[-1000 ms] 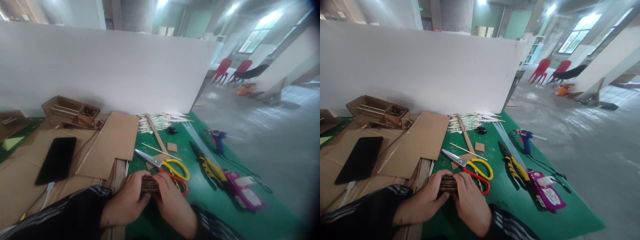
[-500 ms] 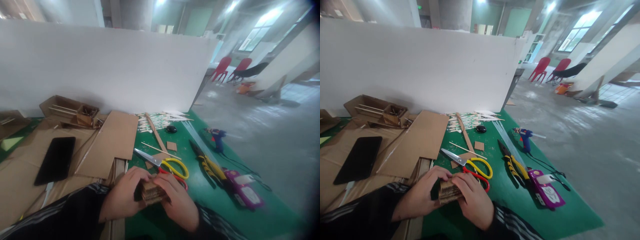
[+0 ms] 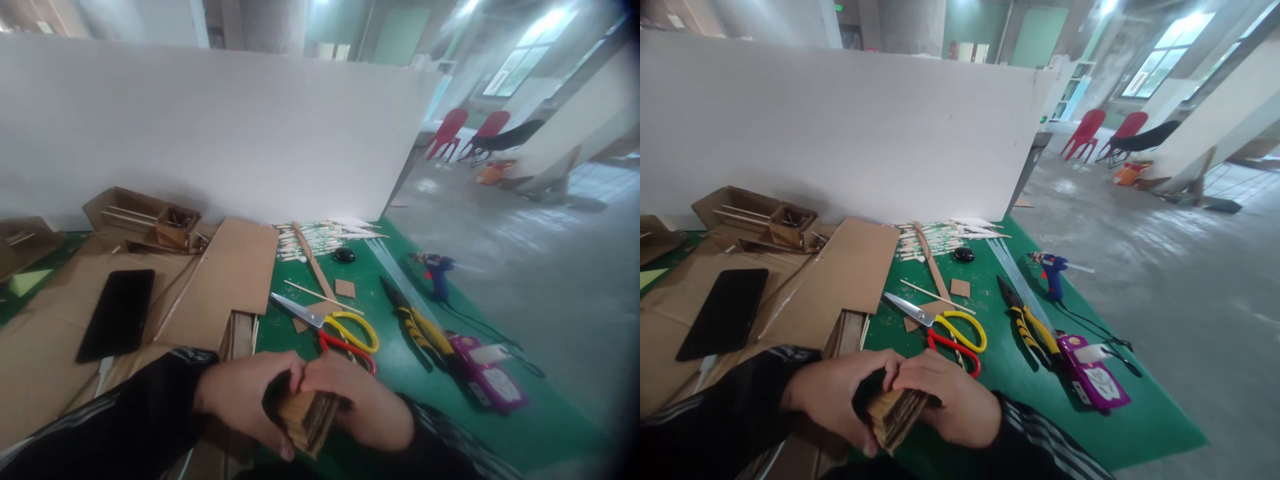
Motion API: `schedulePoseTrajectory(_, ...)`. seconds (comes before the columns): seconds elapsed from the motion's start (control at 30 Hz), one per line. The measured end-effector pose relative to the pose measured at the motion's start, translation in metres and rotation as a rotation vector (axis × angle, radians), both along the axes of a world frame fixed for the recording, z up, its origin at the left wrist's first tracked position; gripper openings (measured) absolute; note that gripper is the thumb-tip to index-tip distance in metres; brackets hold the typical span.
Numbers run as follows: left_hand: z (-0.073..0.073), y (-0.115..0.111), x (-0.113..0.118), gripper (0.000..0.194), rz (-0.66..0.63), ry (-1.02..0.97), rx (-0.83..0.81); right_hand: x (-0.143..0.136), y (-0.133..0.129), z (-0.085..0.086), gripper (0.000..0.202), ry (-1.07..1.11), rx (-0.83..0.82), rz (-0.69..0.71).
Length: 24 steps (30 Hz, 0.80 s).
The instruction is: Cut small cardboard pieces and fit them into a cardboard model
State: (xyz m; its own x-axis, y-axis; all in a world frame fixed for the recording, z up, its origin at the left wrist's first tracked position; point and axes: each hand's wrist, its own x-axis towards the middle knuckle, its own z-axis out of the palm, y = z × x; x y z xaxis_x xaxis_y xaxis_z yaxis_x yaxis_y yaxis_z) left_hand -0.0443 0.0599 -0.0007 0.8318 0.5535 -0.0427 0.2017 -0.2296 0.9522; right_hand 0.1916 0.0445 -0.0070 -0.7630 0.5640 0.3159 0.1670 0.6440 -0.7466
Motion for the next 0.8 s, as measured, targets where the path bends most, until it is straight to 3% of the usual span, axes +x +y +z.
schedulePoseTrajectory(0.07,0.001,-0.003,0.001,0.062,0.029,0.124,0.074,0.000,0.003,0.010,0.028,-0.113,-0.062,-0.018)
schedulePoseTrajectory(0.17,0.002,-0.005,0.001,0.053,0.089,0.175,0.155,0.000,0.004,0.017,0.033,-0.195,-0.084,-0.168)
schedulePoseTrajectory(0.33,-0.004,-0.006,0.004,0.048,0.259,0.100,0.277,-0.004,-0.002,0.007,0.053,-0.107,-0.241,-0.429)
schedulePoseTrajectory(0.47,-0.009,-0.008,0.010,0.047,0.360,0.136,0.320,-0.006,-0.010,-0.001,0.061,-0.102,-0.262,-0.431)
schedulePoseTrajectory(0.63,-0.012,-0.010,0.014,0.060,0.346,0.195,0.344,-0.005,-0.013,0.000,0.106,-0.145,-0.370,-0.335)
schedulePoseTrajectory(0.8,-0.009,-0.009,0.015,0.069,0.284,0.207,0.428,-0.007,-0.007,-0.009,0.096,-0.157,-0.352,-0.445)
